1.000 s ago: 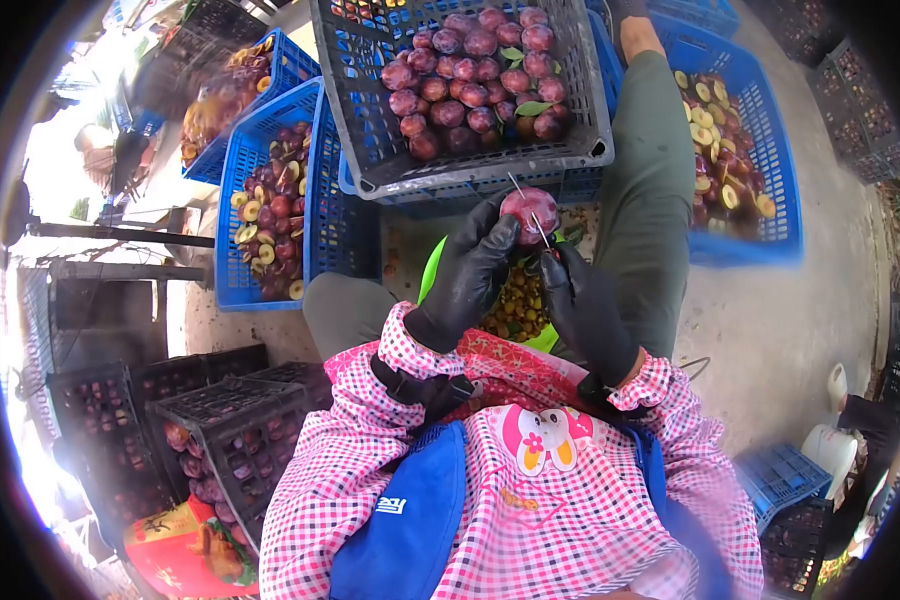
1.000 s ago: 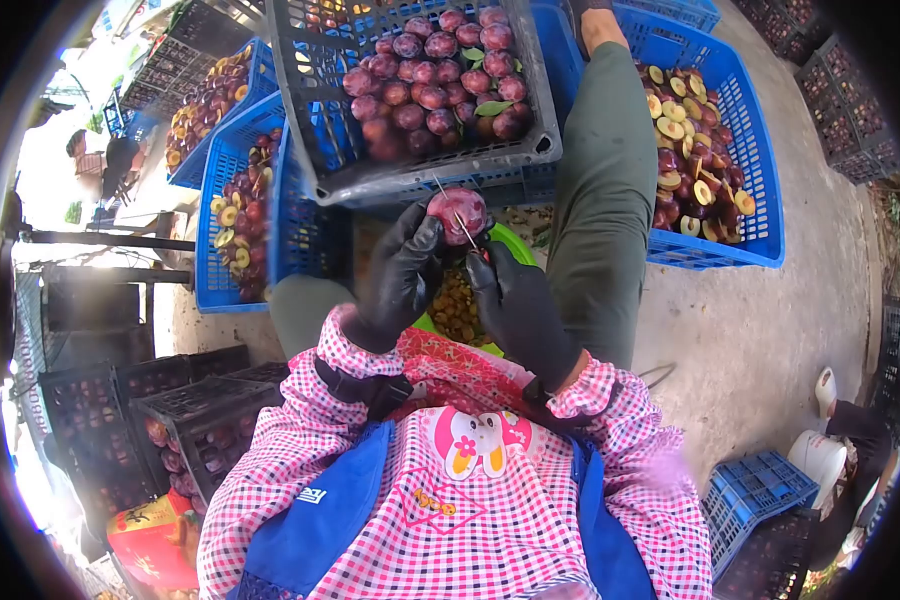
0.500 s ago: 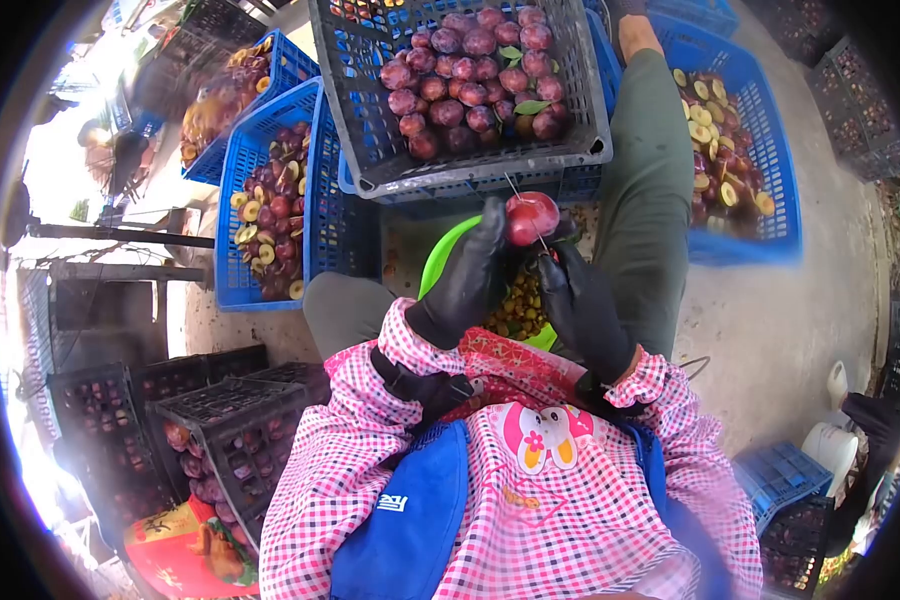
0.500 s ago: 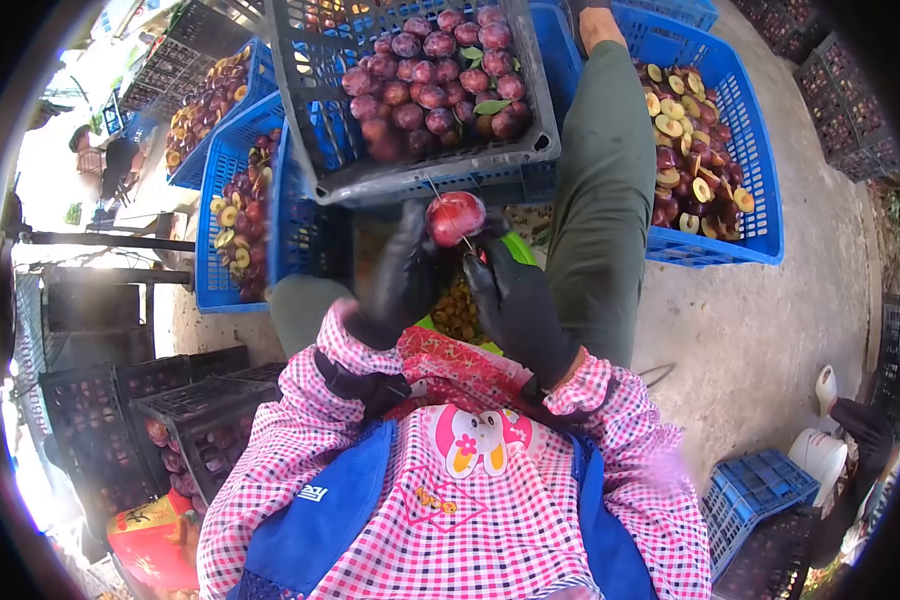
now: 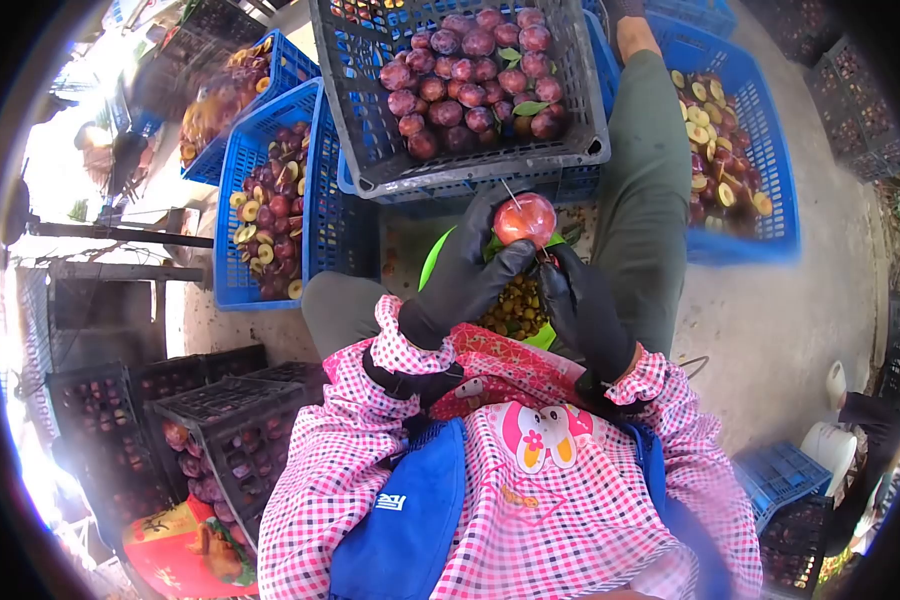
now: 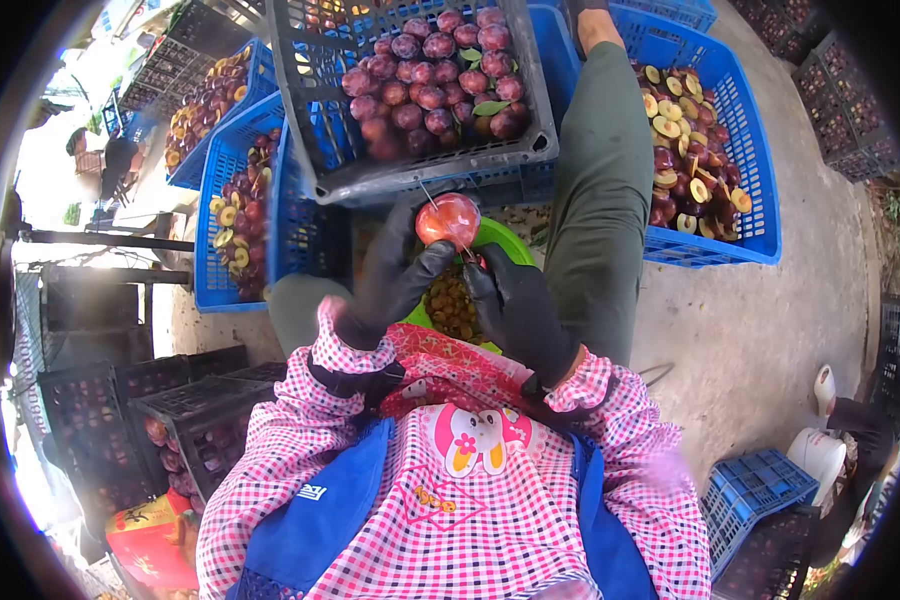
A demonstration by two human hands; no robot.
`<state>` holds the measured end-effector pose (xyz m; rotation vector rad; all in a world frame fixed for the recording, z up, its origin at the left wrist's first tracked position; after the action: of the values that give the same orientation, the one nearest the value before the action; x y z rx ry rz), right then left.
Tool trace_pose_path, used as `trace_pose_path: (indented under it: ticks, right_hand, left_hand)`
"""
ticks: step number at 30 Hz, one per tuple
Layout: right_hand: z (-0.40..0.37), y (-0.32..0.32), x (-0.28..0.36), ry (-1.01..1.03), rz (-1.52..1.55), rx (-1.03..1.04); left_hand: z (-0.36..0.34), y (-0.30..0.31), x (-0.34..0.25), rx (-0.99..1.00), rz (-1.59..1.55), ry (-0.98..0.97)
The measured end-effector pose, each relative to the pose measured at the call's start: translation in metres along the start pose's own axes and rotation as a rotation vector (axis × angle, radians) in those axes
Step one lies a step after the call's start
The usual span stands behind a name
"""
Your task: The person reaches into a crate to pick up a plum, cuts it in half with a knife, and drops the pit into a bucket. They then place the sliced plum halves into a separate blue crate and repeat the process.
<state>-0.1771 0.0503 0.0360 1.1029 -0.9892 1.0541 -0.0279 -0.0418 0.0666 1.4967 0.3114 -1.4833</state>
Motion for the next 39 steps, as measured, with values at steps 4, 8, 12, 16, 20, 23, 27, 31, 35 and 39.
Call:
trace_pose_path:
  ticks: [4,8,12,16,20,23,27,31,35,39]
  right_hand:
    - [0.000,-0.002,-0.001,0.053,-0.059,-0.024]
    - [-0.005,-0.008,-0.003,-0.103,0.111,0.002]
    - [0.007,0.005,0.023,-0.766,0.652,0.108]
    - [0.001,0.002,0.005,-0.267,0.330,-0.057]
    - [0.024,0.022,0.010,0.032,-0.149,-0.174]
    - [0.025,0.018,-0.003,0.078,-0.178,-0.100]
    - [0.026,0.016,-0.002,0.116,-0.110,-0.134]
    - [0.028,0.014,0.006,0.157,0.062,-0.177]
    - [0.028,0.027,0.016,0.262,-0.248,0.116]
    - [0.024,0.031,0.050,0.642,-0.576,0.761]
  left_hand:
    - [-0.004,-0.008,0.016,0.032,-0.721,0.199]
    - [-0.008,-0.009,0.023,-0.008,-0.400,0.164]
    - [-0.001,-0.009,0.043,-0.041,0.131,0.004]
    - [-0.007,-0.007,0.044,0.029,-0.173,0.178]
    - [-0.011,-0.012,0.018,0.106,-0.425,0.216]
    - [-0.014,-0.022,0.007,0.127,-0.398,0.182]
    - [-0.021,-0.038,0.008,-0.050,-0.381,0.234]
    - [-0.011,-0.026,0.025,0.392,-1.162,0.362]
    - [-0.024,-0.041,0.010,0.260,-0.783,0.434]
    - [-0.044,-0.075,0.065,0.637,-0.576,0.147]
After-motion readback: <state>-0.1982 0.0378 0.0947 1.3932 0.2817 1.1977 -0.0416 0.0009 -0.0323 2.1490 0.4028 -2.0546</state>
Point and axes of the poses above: each hand's wrist, its own z-axis towards the middle knuckle, its own y-axis out of the back of the hand, x = y × z, the point moved 1 cm from there along z, towards the middle knuckle, and after that the axes turned 10 degrees about z, right-handed, at the moved point
